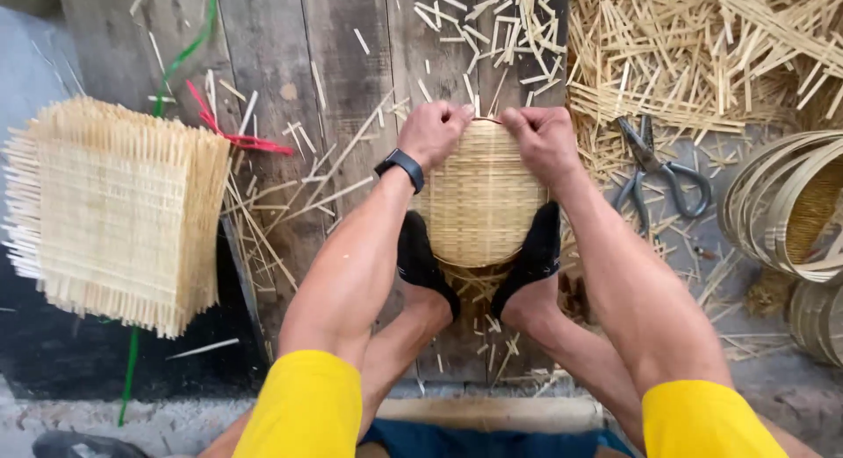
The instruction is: Weaving and cutting bamboo strips to construct a small circular basket.
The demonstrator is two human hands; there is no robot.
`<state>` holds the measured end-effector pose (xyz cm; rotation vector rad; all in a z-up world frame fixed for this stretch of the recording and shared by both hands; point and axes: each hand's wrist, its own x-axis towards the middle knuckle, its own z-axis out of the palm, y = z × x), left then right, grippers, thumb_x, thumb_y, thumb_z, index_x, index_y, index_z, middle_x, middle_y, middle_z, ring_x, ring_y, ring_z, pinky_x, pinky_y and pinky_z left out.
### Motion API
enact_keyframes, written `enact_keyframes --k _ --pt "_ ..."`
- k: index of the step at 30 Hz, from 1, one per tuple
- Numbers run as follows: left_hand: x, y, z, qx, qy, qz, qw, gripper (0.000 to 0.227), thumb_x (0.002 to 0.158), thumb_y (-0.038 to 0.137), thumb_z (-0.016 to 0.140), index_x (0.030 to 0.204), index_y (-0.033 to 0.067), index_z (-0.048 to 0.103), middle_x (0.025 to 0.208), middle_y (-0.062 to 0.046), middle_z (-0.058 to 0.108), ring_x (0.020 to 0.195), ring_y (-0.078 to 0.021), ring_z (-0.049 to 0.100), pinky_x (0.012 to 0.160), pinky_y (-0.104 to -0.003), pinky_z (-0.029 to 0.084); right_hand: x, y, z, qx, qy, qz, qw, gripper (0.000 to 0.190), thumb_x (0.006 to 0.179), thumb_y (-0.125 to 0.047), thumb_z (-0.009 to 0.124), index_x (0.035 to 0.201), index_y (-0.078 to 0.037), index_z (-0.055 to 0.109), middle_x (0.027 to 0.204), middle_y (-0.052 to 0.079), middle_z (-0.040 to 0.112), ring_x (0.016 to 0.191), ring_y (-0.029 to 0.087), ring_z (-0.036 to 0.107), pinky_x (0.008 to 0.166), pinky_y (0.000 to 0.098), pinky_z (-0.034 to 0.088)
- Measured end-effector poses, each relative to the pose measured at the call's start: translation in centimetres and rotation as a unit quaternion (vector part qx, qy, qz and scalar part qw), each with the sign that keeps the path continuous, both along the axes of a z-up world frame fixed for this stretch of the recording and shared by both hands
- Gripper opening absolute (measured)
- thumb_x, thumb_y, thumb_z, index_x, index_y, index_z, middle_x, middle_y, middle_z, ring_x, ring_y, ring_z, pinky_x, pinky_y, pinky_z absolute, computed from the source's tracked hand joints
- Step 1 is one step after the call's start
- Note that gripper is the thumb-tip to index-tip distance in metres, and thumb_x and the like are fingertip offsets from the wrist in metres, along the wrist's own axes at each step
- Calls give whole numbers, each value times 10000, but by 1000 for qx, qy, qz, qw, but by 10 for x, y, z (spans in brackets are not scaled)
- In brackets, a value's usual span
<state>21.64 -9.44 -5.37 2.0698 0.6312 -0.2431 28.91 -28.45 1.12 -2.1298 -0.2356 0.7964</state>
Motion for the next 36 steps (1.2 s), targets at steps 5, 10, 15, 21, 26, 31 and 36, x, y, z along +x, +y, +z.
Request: enact_keyframes --k 5,10,15,21,26,31,36 --pt "-16 13 -3 -62 -66 42 995 444 915 501 656 888 78 788 815 -137 772 757 -251 736 684 -388 545 -6 -20 -23 121 -53 -63 989 289 1055 -282 634 968 -69 808 767 31 732 681 106 621 623 276 518" --pt "-24 9 9 -70 -118 83 987 481 934 522 652 904 71 816 847 -130 789 794 -206 739 739 -354 559 35 -121 25 217 -97 -125 963 392 1120 -292 496 987 -38 764 892 15 754 827 96 700 757 257 596" --pt "-20 3 102 61 -81 -94 990 579 663 573 906 835 39 763 871 -112 722 771 -224 697 711 -352 548 32 -248 201 -261 -224 115 932 318 1055 -363 630 1134 -96 783 918 95 765 704 175 690 691 386 592" --pt "-73 -40 159 241 -293 -161 911 381 746 305 881 973 68 688 1061 -124 606 839 -281 644 699 -400 577 -13 -293 148 -336 -26 29 941 349 1023 -372 628 1186 -100 774 954 116 783 708 186 684 710 391 613" --pt "-152 -59 76 343 -308 -276 843 290 773 28 711 1030 99 597 1118 -113 578 1034 -297 619 925 -412 540 -26 -296 -51 -268 -150 77 949 512 880 -399 747 1265 -68 679 1179 207 688 1030 356 637 902 498 535" --pt "-161 -53 50 351 -115 -211 905 284 831 -56 650 1037 120 564 1106 -98 563 1160 -283 570 1051 -379 491 -23 -283 -112 -299 -304 91 900 823 704 -423 872 1275 48 513 1207 314 623 1120 448 599 957 522 485" --pt "-69 -120 54 111 161 249 948 1284 638 768 861 1463 -23 277 1490 -306 340 1324 -478 309 1018 -651 325 -8 -279 -109 -279 55 -15 958 570 735 -138 783 1235 34 571 1046 245 709 940 352 694 861 454 570"
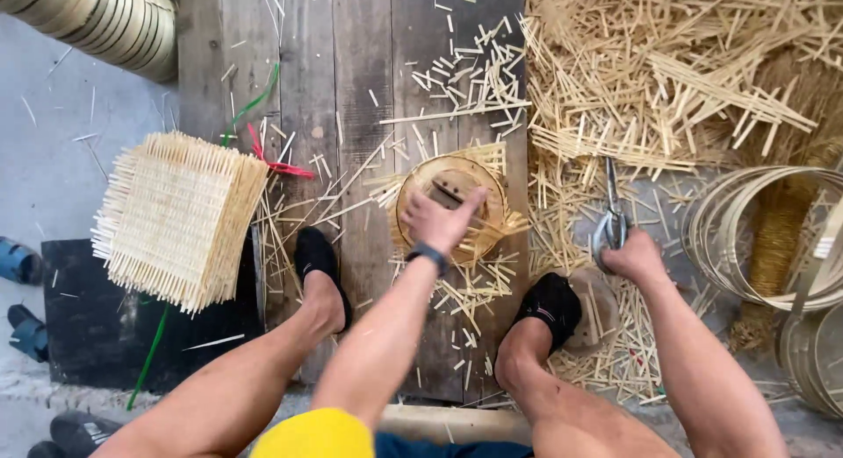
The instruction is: Weaving and cutting bamboo strips to construct a small circular basket.
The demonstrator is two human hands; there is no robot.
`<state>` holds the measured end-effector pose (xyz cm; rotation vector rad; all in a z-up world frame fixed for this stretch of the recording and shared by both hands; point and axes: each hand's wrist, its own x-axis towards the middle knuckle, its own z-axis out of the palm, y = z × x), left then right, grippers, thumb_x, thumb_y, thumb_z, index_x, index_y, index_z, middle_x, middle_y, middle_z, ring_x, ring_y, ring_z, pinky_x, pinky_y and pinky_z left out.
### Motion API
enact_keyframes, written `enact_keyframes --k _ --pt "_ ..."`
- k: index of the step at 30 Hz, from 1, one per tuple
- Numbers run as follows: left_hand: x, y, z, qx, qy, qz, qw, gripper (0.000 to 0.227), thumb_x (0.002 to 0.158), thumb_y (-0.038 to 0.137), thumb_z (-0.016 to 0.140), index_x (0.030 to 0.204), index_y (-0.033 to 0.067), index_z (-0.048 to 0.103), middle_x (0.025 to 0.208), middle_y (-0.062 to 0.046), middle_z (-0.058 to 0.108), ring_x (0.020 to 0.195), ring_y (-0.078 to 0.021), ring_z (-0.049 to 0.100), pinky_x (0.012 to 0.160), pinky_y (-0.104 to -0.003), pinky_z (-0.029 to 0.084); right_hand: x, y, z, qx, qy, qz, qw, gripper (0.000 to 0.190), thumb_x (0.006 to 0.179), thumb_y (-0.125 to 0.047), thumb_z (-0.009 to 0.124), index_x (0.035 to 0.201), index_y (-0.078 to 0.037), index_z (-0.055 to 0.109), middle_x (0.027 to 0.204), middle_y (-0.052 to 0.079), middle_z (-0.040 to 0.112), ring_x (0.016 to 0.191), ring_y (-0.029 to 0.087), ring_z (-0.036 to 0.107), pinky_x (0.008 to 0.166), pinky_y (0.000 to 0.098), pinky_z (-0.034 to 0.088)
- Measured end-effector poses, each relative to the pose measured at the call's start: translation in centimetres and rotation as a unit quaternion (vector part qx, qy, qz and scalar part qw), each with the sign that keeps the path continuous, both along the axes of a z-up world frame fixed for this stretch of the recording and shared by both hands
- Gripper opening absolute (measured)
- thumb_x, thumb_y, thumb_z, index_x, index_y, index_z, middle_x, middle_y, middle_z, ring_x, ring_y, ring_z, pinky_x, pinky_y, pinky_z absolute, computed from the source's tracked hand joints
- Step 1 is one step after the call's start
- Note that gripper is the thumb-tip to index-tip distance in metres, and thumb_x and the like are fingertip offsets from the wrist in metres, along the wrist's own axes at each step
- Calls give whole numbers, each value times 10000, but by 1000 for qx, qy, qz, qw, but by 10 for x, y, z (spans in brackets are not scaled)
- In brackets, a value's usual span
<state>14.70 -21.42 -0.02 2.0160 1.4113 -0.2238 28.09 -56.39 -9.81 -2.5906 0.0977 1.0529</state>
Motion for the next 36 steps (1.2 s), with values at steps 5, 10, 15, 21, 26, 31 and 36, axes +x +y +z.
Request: enact_keyframes --k 5,10,15,21,26,31,36 --pt "22 1 1 160 3 -167 973 819 656 596 761 1330 223 486 1513 -204 419 1347 -460 389 1066 -624 362 -30 -1 61 137 102 -112 979 407 798 -211 758 1126 -6 632 891 187 726 759 250 672 697 401 535" --pt "7 1 35 124 -25 -221 967 1180 611 631 783 1525 61 302 1401 -295 409 1262 -446 419 1014 -601 370 -75 11 89 159 118 -226 954 497 879 -419 762 1007 31 595 753 124 625 605 224 588 552 404 485" --pt "9 15 15 142 -31 -291 946 1142 671 621 781 1507 -9 325 1192 -194 500 1112 -337 497 967 -494 428 -110 15 87 179 27 -119 976 435 901 -459 697 883 -30 636 661 78 600 582 186 564 552 374 499" --pt "4 0 50 184 -102 -329 921 1223 568 669 791 1504 28 331 1167 -175 507 1059 -309 489 916 -468 422 -86 63 140 87 -107 13 990 490 877 -502 707 882 -14 665 713 162 650 686 311 625 665 444 514" --pt "6 1 24 179 -75 -324 926 1227 576 633 822 1523 40 314 1210 -171 514 1099 -332 485 954 -503 411 -67 64 115 40 -175 161 971 618 836 -551 724 1012 33 624 988 236 631 942 396 609 827 489 502" --pt "3 -16 31 163 -47 -280 945 1233 573 607 840 1538 60 303 1261 -170 513 1144 -356 483 991 -522 398 -51 107 115 -33 -243 258 935 670 813 -542 722 1064 68 605 1084 253 594 1062 406 579 924 481 503" --pt "7 -16 24 171 -71 -250 950 1171 616 588 856 1510 59 317 1265 -178 512 1191 -376 471 998 -576 353 -34 86 38 -69 -241 271 929 413 883 -322 660 1089 34 632 1072 220 637 1014 360 628 869 453 561"
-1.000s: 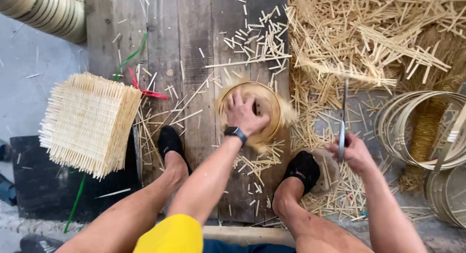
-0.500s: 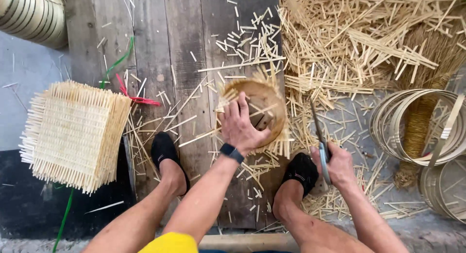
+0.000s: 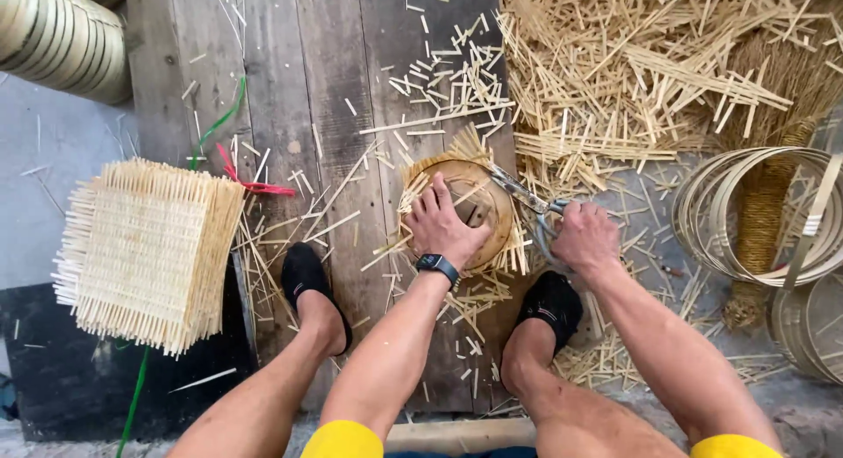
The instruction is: Weaving and cutting bamboo strips to construct a small circular basket.
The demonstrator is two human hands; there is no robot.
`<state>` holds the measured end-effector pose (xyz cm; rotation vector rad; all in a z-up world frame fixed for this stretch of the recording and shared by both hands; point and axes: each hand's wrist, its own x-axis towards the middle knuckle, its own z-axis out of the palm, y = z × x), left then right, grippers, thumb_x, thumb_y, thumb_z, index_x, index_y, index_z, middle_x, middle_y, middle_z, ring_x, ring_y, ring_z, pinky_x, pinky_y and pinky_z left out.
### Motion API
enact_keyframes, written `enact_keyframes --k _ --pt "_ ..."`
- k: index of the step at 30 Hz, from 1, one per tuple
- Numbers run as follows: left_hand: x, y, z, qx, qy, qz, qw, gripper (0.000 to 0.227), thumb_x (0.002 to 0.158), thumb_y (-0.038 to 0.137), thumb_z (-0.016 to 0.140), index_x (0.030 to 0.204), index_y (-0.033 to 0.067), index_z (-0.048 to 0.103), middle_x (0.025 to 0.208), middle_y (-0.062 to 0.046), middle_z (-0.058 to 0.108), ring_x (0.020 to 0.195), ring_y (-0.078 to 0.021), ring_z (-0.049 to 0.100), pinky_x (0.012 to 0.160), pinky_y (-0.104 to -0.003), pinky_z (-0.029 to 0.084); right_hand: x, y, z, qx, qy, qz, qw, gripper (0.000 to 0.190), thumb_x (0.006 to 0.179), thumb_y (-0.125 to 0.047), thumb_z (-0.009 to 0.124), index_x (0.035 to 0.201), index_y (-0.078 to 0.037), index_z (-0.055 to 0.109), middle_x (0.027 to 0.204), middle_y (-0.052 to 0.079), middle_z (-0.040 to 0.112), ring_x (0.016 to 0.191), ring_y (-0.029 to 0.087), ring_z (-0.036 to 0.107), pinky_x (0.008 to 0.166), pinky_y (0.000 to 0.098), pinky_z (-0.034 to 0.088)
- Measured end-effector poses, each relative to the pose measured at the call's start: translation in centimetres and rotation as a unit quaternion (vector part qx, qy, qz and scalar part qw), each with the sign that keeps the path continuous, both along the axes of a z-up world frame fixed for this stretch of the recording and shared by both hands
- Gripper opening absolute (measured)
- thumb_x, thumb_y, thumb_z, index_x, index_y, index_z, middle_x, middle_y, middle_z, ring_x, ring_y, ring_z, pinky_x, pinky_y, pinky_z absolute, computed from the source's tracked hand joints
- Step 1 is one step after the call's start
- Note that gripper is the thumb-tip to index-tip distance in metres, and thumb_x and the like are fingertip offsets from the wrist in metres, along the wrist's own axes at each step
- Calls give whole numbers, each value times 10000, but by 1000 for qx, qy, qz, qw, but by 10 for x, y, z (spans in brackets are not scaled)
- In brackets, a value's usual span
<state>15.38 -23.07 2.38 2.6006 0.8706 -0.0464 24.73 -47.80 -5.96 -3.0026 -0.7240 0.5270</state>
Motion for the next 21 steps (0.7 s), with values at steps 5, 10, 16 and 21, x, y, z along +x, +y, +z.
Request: enact_keyframes --k 5,10,16,21 --pt "-3 4 5 -9 10 -44 999 1181 587 537 845 1520 47 313 1267 -179 509 1206 -372 472 1055 -549 353 11 15 48 4 -30 20 999 438 860 -376 652 1036 24 658 1017 215 658 964 342 644 821 467 567" --pt "3 8 11 -12 2 -83 997 1156 570 490 838 1509 50 326 1277 -177 506 1198 -374 467 1056 -537 353 20 32 47 10 -136 33 990 693 702 -579 706 953 66 675 916 217 657 900 337 638 772 430 566" --pt "1 20 5 -16 -7 -181 983 1128 519 457 836 1488 122 366 1258 -125 532 1209 -355 473 1063 -506 394 35 3 29 -52 54 33 997 454 1046 -404 528 1047 18 696 981 203 670 908 283 659 781 420 582" --pt "2 22 2 -34 -15 -276 960 1177 482 467 864 1496 129 371 1308 -110 532 1233 -345 467 1063 -499 391 30 18 15 -47 -87 94 991 583 899 -539 582 1055 14 683 958 187 665 880 274 643 759 400 563"
